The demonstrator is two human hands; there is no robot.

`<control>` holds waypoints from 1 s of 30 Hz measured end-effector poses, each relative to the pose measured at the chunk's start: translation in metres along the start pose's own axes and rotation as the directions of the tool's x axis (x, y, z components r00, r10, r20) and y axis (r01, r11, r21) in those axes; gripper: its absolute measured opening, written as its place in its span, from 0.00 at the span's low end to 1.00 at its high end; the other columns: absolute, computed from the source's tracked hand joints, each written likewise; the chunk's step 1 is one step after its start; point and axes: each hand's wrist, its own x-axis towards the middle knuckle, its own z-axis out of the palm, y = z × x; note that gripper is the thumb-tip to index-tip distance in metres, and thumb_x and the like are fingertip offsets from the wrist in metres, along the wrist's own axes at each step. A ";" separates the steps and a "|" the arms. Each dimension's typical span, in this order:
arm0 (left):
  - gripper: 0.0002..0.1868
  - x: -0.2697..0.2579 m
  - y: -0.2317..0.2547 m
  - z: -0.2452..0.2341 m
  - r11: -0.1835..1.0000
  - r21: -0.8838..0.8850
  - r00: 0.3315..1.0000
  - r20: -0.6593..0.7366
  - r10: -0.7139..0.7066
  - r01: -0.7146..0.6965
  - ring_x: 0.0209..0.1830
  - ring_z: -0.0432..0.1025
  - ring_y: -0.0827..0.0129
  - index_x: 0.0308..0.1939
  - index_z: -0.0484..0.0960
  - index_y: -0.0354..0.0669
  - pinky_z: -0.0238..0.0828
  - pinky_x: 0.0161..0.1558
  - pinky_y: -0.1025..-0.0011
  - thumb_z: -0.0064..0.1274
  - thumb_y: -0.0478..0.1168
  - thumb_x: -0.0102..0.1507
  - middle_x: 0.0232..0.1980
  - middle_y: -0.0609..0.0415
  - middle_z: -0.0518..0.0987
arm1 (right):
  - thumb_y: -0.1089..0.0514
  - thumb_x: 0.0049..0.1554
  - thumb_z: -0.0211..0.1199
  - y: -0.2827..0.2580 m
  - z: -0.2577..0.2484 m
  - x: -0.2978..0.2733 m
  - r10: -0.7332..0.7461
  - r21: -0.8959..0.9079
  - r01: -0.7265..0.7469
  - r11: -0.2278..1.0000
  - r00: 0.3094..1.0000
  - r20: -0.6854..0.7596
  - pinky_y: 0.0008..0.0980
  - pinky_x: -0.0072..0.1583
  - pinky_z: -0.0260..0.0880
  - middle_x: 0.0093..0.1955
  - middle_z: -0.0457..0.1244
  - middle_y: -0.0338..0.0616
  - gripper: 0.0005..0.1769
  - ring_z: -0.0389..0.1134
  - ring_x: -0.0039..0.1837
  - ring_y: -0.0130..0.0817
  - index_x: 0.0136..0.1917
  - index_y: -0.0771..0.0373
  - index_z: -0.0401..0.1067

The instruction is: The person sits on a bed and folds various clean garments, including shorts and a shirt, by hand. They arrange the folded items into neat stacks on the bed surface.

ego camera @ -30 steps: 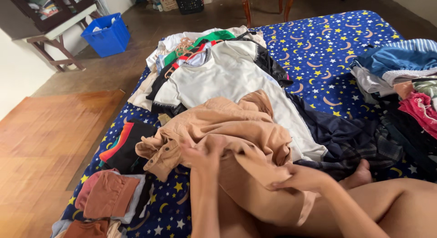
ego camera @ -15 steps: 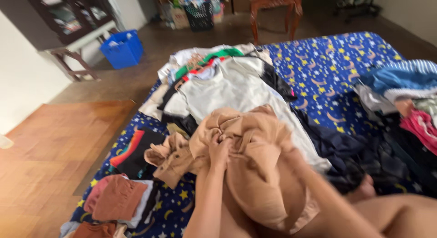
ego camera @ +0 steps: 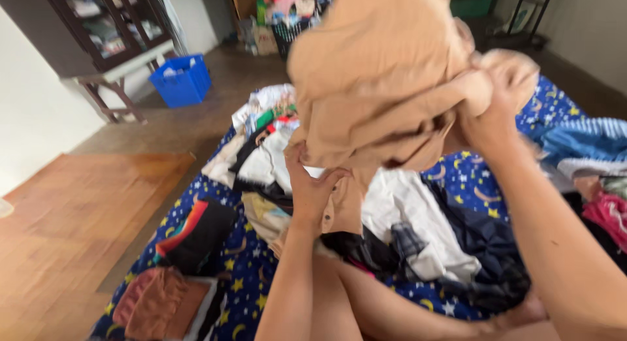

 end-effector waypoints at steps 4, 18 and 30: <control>0.37 -0.050 -0.031 -0.043 0.809 0.553 0.977 0.178 0.117 -0.198 0.57 0.66 0.37 0.64 0.68 0.33 0.70 0.55 0.50 0.62 0.30 0.51 0.60 0.32 0.70 | 0.44 0.49 0.70 0.034 0.036 -0.107 0.140 -0.059 -0.226 0.972 0.359 0.923 0.47 0.67 0.68 0.69 0.63 0.63 0.53 0.67 0.68 0.56 0.79 0.61 0.50; 0.43 -0.026 -0.002 -0.066 0.757 0.569 0.870 0.493 0.000 -0.323 0.71 0.60 0.50 0.69 0.72 0.54 0.57 0.72 0.56 0.68 0.40 0.48 0.68 0.46 0.70 | 0.48 0.54 0.65 -0.109 -0.001 -0.291 -0.066 0.097 -0.283 0.954 0.116 0.991 0.49 0.75 0.53 0.78 0.54 0.36 0.30 0.49 0.81 0.37 0.70 0.44 0.70; 0.20 0.018 -0.132 -0.057 0.931 0.353 0.934 0.294 -0.204 0.092 0.53 0.77 0.46 0.48 0.87 0.43 0.73 0.54 0.55 0.44 0.45 0.62 0.49 0.40 0.84 | 0.54 0.56 0.66 0.132 -0.044 -0.263 0.105 0.075 -0.499 0.864 0.322 0.941 0.29 0.59 0.75 0.55 0.73 0.39 0.18 0.74 0.56 0.28 0.59 0.60 0.80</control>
